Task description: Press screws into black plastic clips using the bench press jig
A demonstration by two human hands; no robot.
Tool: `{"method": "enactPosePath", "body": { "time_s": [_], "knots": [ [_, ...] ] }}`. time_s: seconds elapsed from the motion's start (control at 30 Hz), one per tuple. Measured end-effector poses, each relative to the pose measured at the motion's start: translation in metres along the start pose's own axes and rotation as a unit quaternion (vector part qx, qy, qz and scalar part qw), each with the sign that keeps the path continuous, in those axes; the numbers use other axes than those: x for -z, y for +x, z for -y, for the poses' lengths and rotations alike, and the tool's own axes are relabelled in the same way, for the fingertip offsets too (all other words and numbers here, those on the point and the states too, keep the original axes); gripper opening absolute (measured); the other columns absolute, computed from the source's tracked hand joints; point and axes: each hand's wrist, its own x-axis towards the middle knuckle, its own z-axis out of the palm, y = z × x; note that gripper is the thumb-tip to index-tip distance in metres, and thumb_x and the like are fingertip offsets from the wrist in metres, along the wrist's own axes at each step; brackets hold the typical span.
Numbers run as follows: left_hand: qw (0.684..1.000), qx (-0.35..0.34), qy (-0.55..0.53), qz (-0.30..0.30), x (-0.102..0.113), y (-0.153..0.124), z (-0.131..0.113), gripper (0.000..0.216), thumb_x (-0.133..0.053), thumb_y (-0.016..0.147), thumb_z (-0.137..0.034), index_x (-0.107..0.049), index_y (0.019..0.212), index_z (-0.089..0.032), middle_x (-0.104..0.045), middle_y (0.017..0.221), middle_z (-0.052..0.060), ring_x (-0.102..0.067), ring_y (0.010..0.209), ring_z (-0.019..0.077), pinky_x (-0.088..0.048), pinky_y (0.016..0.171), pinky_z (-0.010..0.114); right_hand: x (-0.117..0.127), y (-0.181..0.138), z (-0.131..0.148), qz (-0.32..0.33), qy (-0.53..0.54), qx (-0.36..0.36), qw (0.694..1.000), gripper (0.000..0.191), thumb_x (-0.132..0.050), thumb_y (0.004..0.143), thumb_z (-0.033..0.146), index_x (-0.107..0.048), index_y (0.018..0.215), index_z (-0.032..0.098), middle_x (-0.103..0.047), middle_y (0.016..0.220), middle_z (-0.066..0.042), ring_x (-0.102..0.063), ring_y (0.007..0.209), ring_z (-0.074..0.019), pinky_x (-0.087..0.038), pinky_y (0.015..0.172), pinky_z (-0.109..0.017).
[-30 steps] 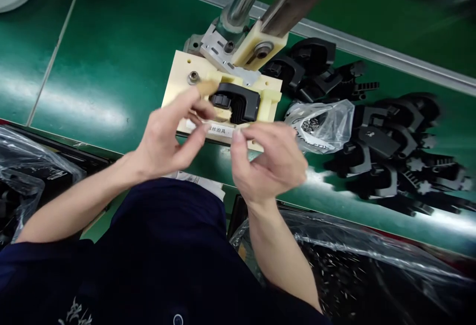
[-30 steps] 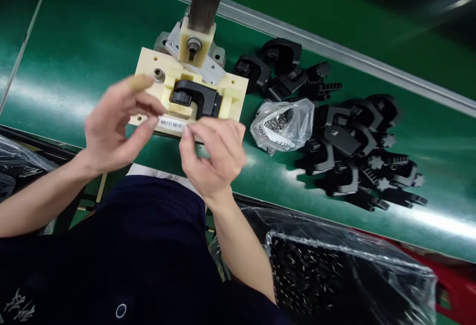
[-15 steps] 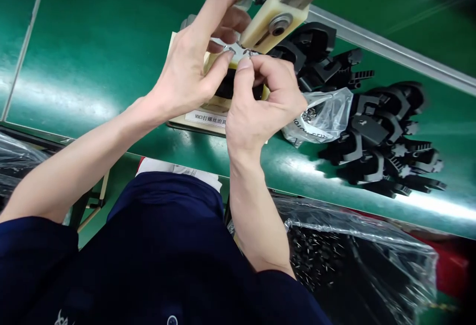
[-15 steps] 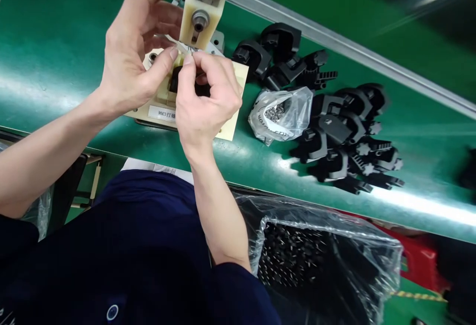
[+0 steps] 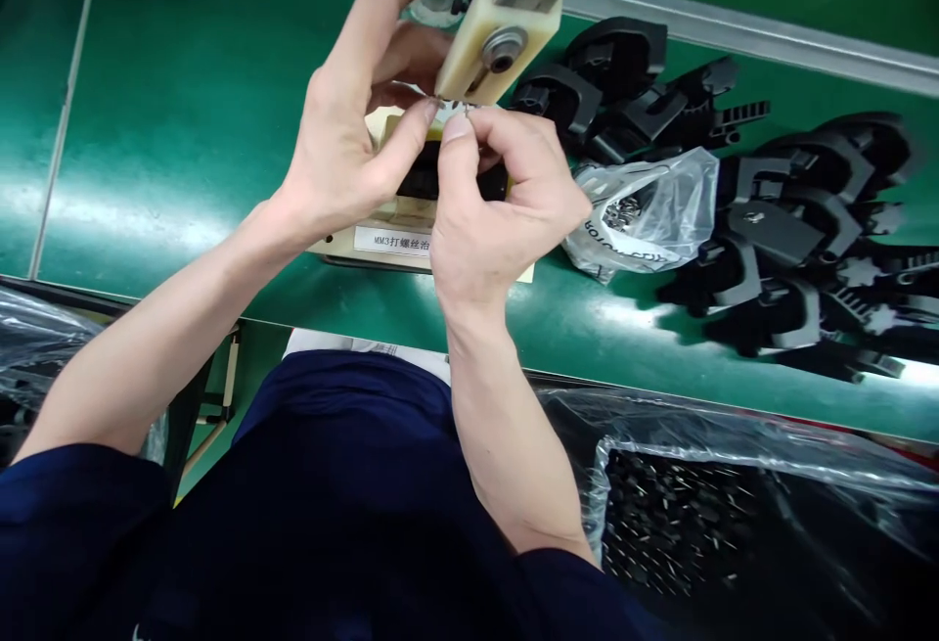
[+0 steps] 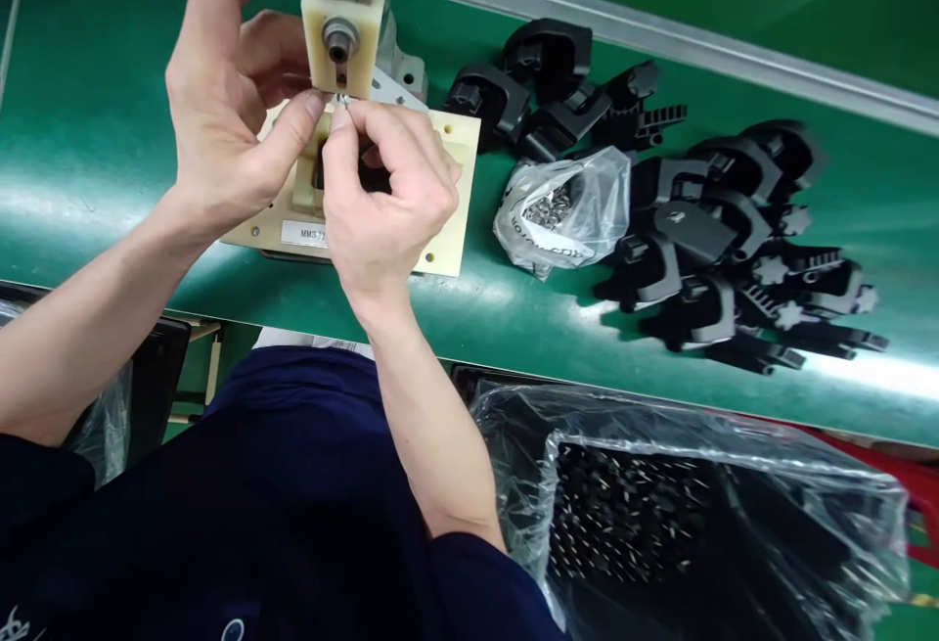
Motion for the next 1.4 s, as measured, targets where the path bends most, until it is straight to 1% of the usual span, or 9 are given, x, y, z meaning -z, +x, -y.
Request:
{"method": "enactPosePath", "body": {
  "time_s": [0.13,0.27,0.47,0.67,0.87,1.03,1.17,1.27,1.4],
  "knots": [
    [0.995,-0.093,-0.021,0.011,0.001,-0.004,0.005,0.052,-0.045,0.088,-0.015,-0.023,0.133,0.001,-0.058,0.117,0.013,-0.06,0.114,0.0238,-0.051,0.084,0.035,0.001,-0.001,-0.005,0.053,-0.028,0.023,0.998,0.026,-0.036,0.104,0.03,-0.061,0.099,0.022,-0.064,0.086,-0.005,-0.064,0.087,-0.0175,-0.055,0.079,-0.036],
    [0.998,-0.054,0.024,0.002,0.001,-0.004,0.006,0.054,-0.05,0.09,-0.027,-0.027,0.136,-0.008,-0.057,0.121,0.013,-0.061,0.11,0.0215,-0.052,0.082,0.032,0.0,0.004,0.001,0.086,-0.005,-0.054,0.995,0.018,-0.046,0.101,0.024,-0.061,0.095,0.017,-0.065,0.091,-0.008,-0.062,0.09,-0.0177,-0.051,0.087,-0.036],
    [0.995,-0.015,0.095,-0.02,-0.001,0.003,0.01,0.067,-0.053,0.086,-0.053,-0.033,0.142,-0.022,-0.052,0.127,0.008,-0.061,0.112,0.0285,-0.053,0.08,0.038,-0.003,0.01,0.01,-0.01,0.035,-0.082,0.996,0.013,-0.063,0.088,0.011,-0.061,0.076,0.016,-0.063,0.073,-0.003,-0.059,0.07,-0.0129,-0.05,0.076,-0.03],
    [0.996,0.01,0.073,-0.058,-0.002,0.002,0.017,0.074,-0.066,0.079,-0.055,-0.036,0.142,-0.028,-0.051,0.13,0.009,-0.058,0.118,0.0321,-0.053,0.086,0.038,-0.011,0.007,0.006,-0.107,0.016,-0.038,0.993,0.015,-0.068,0.084,0.012,-0.061,0.071,0.016,-0.061,0.066,0.0,-0.063,0.069,-0.0155,-0.047,0.071,-0.032],
    [0.996,0.032,0.058,-0.052,-0.002,0.002,0.013,0.079,-0.07,0.079,-0.055,-0.035,0.144,-0.027,-0.057,0.124,0.009,-0.059,0.119,0.0311,-0.052,0.091,0.038,-0.009,0.005,0.003,-0.09,0.005,-0.036,0.995,0.016,-0.061,0.09,0.019,-0.061,0.074,0.018,-0.06,0.069,-0.001,-0.062,0.072,-0.0188,-0.047,0.079,-0.039],
    [0.994,-0.036,0.089,-0.049,0.002,0.005,0.015,0.072,-0.063,0.084,-0.056,-0.037,0.142,-0.023,-0.054,0.132,0.013,-0.062,0.113,0.0279,-0.053,0.091,0.036,-0.004,0.006,-0.006,-0.048,-0.002,-0.021,0.999,0.023,-0.054,0.096,0.028,-0.062,0.077,0.018,-0.06,0.072,-0.003,-0.064,0.08,-0.0215,-0.044,0.085,-0.044],
    [0.975,-0.155,0.155,-0.043,0.004,0.009,0.036,0.072,-0.056,0.087,-0.059,-0.028,0.146,-0.03,-0.051,0.138,0.012,-0.066,0.103,0.0236,-0.056,0.083,0.034,-0.002,0.009,-0.016,-0.033,-0.033,0.001,0.999,0.027,-0.052,0.096,0.034,-0.061,0.076,0.019,-0.059,0.072,-0.001,-0.063,0.079,-0.0209,-0.043,0.084,-0.044],
    [0.956,-0.229,0.171,-0.069,0.001,0.011,0.046,0.061,-0.051,0.091,-0.051,-0.027,0.145,-0.034,-0.049,0.141,0.01,-0.067,0.094,0.0189,-0.057,0.077,0.03,0.0,0.01,-0.023,-0.004,-0.053,0.022,0.998,0.028,-0.049,0.097,0.036,-0.061,0.077,0.019,-0.059,0.074,-0.002,-0.061,0.081,-0.0208,-0.042,0.085,-0.044],
    [0.953,-0.242,0.162,-0.087,-0.005,0.01,0.043,0.06,-0.053,0.091,-0.047,-0.028,0.144,-0.035,-0.045,0.145,0.009,-0.067,0.09,0.0174,-0.057,0.072,0.028,0.001,0.011,-0.03,0.018,-0.06,0.033,0.997,0.032,-0.046,0.098,0.04,-0.061,0.08,0.019,-0.058,0.075,-0.003,-0.059,0.082,-0.0212,-0.041,0.087,-0.044]
  ]
}}
